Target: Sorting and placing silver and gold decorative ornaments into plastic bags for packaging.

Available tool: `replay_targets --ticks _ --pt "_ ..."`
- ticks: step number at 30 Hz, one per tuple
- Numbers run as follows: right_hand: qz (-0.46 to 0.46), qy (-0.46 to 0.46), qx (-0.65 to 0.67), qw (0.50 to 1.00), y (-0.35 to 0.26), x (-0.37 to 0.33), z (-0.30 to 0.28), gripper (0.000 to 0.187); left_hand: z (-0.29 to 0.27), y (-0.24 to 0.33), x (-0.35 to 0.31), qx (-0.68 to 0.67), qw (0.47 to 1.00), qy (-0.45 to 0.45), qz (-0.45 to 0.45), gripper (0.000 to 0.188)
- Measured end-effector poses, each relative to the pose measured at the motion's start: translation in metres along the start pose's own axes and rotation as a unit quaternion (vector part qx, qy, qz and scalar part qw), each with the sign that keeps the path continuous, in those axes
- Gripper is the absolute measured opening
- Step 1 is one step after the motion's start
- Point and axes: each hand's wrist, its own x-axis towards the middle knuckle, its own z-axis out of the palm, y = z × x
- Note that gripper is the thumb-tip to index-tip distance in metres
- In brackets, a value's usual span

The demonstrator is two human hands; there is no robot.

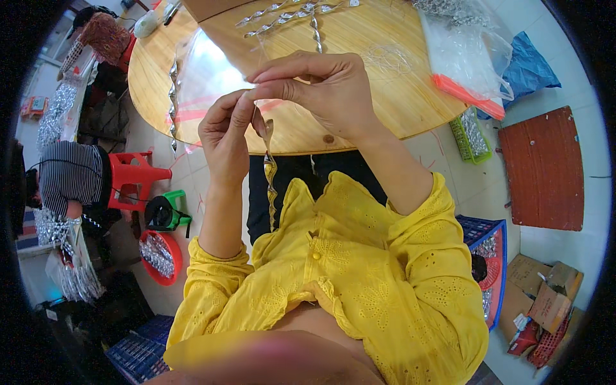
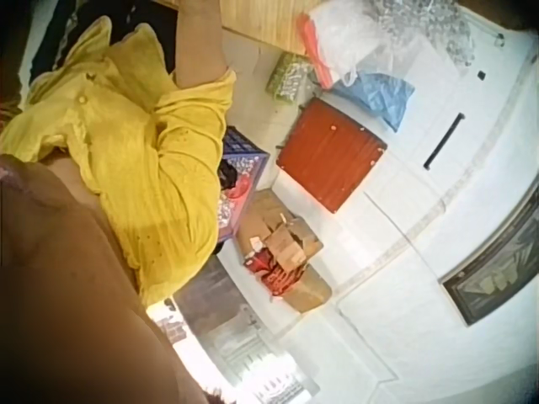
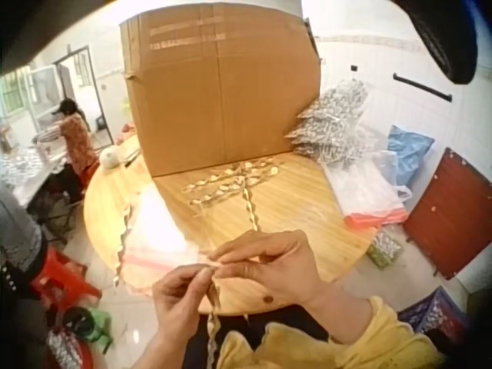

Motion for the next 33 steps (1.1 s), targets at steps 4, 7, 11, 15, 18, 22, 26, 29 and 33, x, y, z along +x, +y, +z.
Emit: replay_targets --ticks 4,7,11,15,18,22,26,29,33 --pt "0.000 0.050 0.062 0.997 0.001 -0.001 0.000 0.028 -0.001 -0.003 0.000 0.011 0.999 -0.034 -0.008 0.012" --pt "-0.069 0.105 -0.023 0.992 0.003 0.005 -0.008 0.037 -0.013 -0.009 0.001 -0.043 0.992 -0.044 -0.108 0.014" --pt "-0.179 0.148 -0.260 0.937 0.030 0.002 -0.029 0.029 -0.028 -0.016 0.000 -0.315 0.927 0.005 -0.203 0.019" --pt "-0.193 0.047 -0.341 0.919 0.031 -0.022 -0.014 0.035 -0.020 0.000 0.003 -0.342 0.915 0.006 -0.216 0.018" --pt "-0.138 0.037 -0.162 0.976 0.021 -0.032 0.002 0.034 -0.001 -0.007 -0.004 0.210 0.975 -0.005 0.077 0.021" --pt "-0.094 0.032 -0.071 0.993 0.014 -0.030 0.007 0.033 0.001 -0.013 -0.012 0.344 0.919 -0.052 0.186 0.012" --pt "-0.061 0.036 -0.150 0.986 0.020 -0.034 -0.009 0.025 -0.006 -0.007 -0.010 0.158 0.987 -0.012 -0.012 0.010" --pt "-0.031 0.022 -0.199 0.979 0.025 -0.039 -0.011 0.023 -0.012 0.000 -0.008 0.010 0.992 -0.012 -0.123 0.011" --pt "-0.015 -0.036 -0.188 0.981 0.032 -0.046 -0.002 0.027 -0.007 -0.003 -0.012 0.018 0.994 -0.015 -0.109 0.011"
